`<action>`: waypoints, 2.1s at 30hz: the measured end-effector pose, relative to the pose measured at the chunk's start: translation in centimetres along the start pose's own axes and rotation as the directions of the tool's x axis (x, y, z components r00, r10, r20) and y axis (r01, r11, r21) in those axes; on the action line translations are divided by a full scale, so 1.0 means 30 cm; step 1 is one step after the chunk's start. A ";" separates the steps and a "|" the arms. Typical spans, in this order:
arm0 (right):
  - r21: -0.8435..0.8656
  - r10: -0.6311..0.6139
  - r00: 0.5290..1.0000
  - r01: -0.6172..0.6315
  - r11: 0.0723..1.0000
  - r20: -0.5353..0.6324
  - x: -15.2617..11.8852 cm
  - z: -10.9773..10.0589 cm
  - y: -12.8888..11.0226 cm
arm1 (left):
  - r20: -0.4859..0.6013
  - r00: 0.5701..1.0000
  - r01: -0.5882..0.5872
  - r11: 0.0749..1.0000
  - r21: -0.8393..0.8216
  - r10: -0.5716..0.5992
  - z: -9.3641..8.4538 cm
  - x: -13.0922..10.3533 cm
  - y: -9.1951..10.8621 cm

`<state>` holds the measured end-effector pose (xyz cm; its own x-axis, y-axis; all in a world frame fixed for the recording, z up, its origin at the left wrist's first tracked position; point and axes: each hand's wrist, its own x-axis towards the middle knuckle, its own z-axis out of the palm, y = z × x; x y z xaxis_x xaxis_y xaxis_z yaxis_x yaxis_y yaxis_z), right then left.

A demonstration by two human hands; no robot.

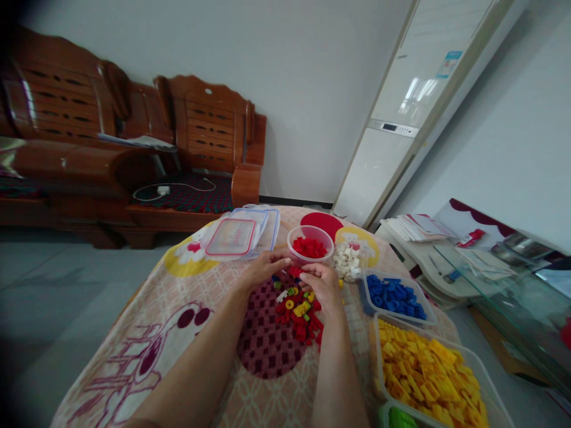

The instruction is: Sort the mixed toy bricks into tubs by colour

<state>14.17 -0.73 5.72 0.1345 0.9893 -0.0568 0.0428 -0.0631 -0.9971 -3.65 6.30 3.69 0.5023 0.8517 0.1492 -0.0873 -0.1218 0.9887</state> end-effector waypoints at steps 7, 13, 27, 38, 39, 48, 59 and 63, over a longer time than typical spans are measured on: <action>0.272 -0.087 0.975 0.141 0.952 -0.203 0.006 -0.005 -0.035 | -0.417 0.900 0.173 0.983 0.067 -0.130 -0.010 0.029 -0.068; 0.310 -0.130 0.924 0.249 0.918 -0.359 0.018 -0.003 -0.041 | -0.470 0.869 0.253 0.955 0.152 -0.155 -0.015 0.041 -0.102; -0.774 0.064 0.998 -0.055 0.631 -0.019 -0.018 -0.135 0.003 | -0.480 0.861 0.268 0.951 0.153 -0.166 -0.013 0.037 -0.105; -0.727 0.208 0.977 -0.113 0.677 0.041 -0.045 -0.105 -0.010 | -0.464 0.873 0.271 0.939 0.213 -0.147 -0.023 0.048 -0.129; -0.705 0.201 0.978 -0.108 0.701 0.050 -0.047 -0.108 -0.014 | -0.464 0.874 0.267 0.940 0.214 -0.143 -0.023 0.048 -0.131; -0.287 0.009 0.994 0.022 0.958 0.105 -0.048 -0.102 -0.079 | -0.467 0.874 0.266 0.937 0.226 -0.135 -0.018 0.038 -0.113; 0.142 -0.236 0.929 0.284 0.948 -0.285 -0.009 -0.022 -0.067 | -0.455 0.881 0.253 0.943 0.217 -0.132 -0.017 0.042 -0.116; 0.175 -0.250 0.923 0.309 0.935 -0.291 -0.007 -0.028 -0.069 | -0.458 0.878 0.260 0.944 0.204 -0.143 -0.015 0.038 -0.108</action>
<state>14.89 -0.92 7.85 0.4020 0.8908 0.2117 -0.0919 0.2693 -0.9587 -3.19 7.90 0.64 0.0598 0.9981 -0.0163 0.2234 0.0026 0.9747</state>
